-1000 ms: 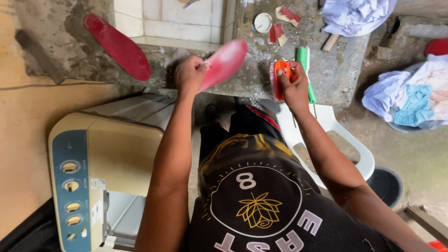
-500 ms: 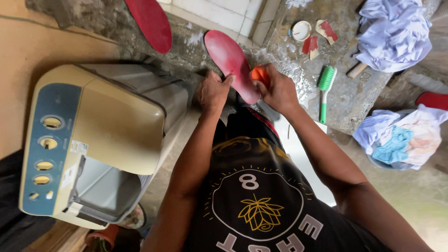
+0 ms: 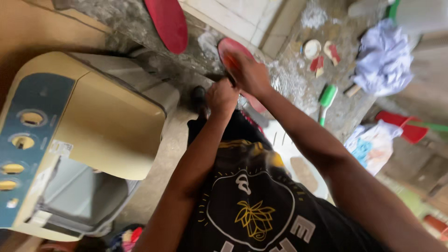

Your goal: The person applies a liquid from a small bottle to the surface of several red shoe insoles and rubs them with an orange sponge.

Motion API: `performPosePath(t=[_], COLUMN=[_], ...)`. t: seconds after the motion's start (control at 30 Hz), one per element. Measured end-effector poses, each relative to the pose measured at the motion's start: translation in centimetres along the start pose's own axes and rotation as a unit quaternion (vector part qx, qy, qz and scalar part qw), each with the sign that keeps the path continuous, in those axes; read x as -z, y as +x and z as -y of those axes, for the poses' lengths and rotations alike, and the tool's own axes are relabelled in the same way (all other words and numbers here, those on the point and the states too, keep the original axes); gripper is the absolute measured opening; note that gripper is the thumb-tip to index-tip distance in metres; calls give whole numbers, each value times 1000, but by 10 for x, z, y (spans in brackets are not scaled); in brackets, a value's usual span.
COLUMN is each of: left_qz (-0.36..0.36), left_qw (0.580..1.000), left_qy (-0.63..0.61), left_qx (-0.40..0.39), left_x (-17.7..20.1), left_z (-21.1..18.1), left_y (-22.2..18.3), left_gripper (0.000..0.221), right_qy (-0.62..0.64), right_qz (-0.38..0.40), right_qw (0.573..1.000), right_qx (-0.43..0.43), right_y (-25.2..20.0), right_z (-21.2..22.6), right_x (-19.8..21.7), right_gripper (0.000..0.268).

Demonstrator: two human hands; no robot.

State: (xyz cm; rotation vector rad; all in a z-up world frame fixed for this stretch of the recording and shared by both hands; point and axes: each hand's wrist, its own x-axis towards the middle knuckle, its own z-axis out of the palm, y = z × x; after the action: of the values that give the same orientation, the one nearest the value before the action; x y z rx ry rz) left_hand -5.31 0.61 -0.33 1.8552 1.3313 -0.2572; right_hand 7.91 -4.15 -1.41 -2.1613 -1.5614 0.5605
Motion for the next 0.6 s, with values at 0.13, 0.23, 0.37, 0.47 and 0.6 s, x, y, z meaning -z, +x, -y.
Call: performPosePath(t=[0.13, 0.23, 0.37, 0.47, 0.6], left_qz=[-18, -11, -47, -8, -17], left_qw=[999, 1000, 997, 999, 999], left_qy=[-16, 2, 22, 23, -33], left_qx=[-24, -10, -50, -38, -29], left_x=[1, -8, -20, -7, 0], left_z=[5, 7, 19, 5, 9], left_y=[1, 8, -7, 12, 1], left_gripper=[49, 48, 42, 43, 48], right_qy=[-1, 23, -53, 106, 46], right_qz=[23, -1, -12, -39, -12], right_qw=[999, 1000, 998, 993, 998], right_qx=[-30, -22, 29, -14, -30], right_y=[-52, -19, 66, 21, -58], right_z=[-9, -2, 14, 18, 3], right_x=[42, 6, -35, -11, 38], right_gripper=[51, 48, 71, 43, 41])
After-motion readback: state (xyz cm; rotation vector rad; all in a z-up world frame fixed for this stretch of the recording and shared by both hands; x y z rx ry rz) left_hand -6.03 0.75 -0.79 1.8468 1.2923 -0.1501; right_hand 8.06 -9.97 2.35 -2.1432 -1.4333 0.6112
